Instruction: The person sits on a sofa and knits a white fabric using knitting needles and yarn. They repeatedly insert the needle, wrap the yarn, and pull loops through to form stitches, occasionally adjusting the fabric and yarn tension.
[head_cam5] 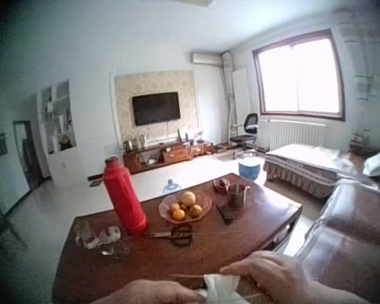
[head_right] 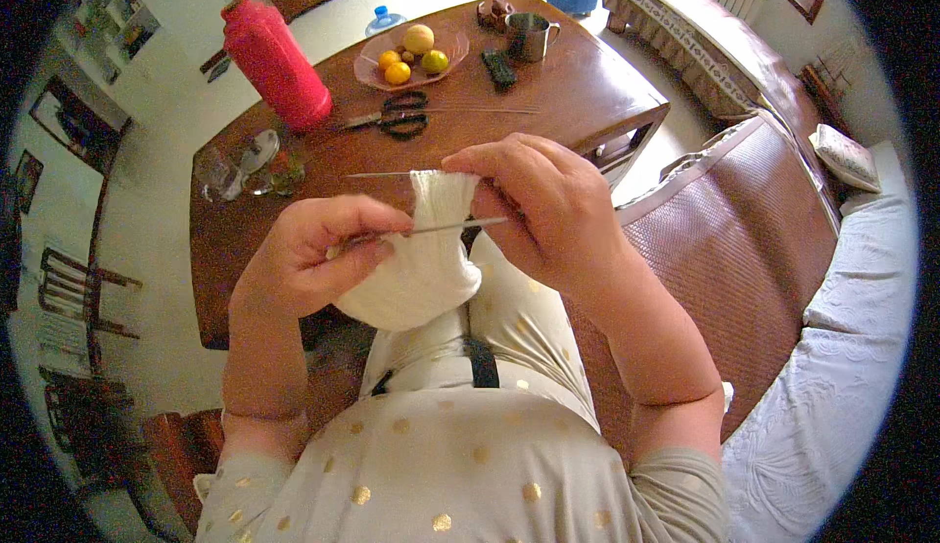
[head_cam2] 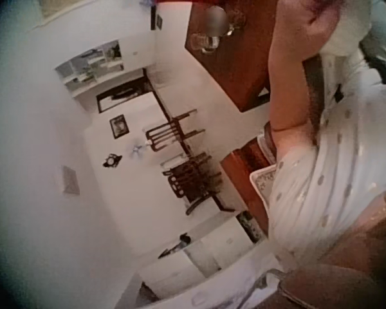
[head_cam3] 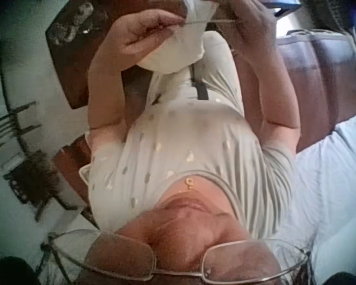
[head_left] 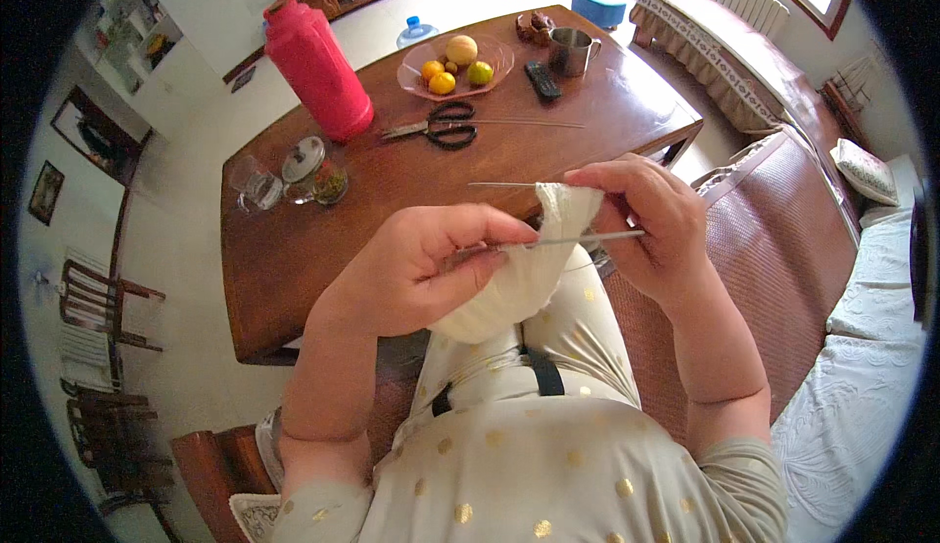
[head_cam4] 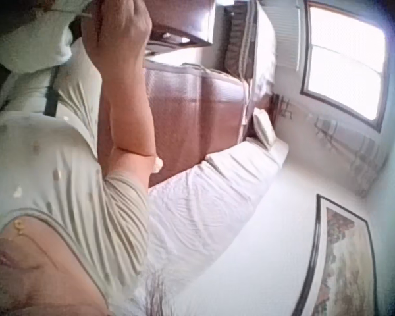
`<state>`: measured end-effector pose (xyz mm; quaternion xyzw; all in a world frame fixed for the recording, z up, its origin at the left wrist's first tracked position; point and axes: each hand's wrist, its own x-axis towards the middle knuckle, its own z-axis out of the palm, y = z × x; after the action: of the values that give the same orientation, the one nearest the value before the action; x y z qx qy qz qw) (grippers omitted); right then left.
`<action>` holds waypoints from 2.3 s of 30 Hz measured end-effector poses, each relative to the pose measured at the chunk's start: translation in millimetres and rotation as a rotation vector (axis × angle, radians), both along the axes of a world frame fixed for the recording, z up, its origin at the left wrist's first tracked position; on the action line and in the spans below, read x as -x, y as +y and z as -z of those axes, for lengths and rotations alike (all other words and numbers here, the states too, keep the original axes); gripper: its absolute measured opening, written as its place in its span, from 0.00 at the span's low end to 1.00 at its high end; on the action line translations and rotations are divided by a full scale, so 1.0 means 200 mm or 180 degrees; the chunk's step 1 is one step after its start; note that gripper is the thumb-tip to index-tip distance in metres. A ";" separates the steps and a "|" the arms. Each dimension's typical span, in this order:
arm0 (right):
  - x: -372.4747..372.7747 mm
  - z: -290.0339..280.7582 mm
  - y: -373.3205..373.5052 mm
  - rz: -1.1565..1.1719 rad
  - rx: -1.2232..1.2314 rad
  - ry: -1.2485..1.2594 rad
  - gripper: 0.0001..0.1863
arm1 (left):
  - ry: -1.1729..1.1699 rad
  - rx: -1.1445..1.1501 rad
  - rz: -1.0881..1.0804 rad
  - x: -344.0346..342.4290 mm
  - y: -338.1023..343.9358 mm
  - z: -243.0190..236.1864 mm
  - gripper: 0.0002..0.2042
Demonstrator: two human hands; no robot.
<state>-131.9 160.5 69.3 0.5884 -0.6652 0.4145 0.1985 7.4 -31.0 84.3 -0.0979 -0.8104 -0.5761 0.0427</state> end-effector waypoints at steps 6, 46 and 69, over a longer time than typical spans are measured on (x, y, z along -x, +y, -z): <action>0.04 -0.03 -0.02 0.0017 -0.0119 -0.0442 0.08 | 0.0487 0.0603 -0.0205 0.07 -0.06 -0.02 0.07; 0.24 0.05 0.00 0.0580 -0.0003 -0.0047 0.17 | -0.0779 0.0282 0.0170 0.21 -0.23 -0.01 0.17; 0.14 0.17 0.02 0.0168 0.0009 -0.2128 0.08 | 0.0852 0.1425 0.0126 0.25 -0.30 0.06 0.05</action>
<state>-160.0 163.6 35.1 0.4022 -0.7080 0.5802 -0.0192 -42.9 -91.6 73.2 -0.1961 -0.9028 -0.3650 0.1155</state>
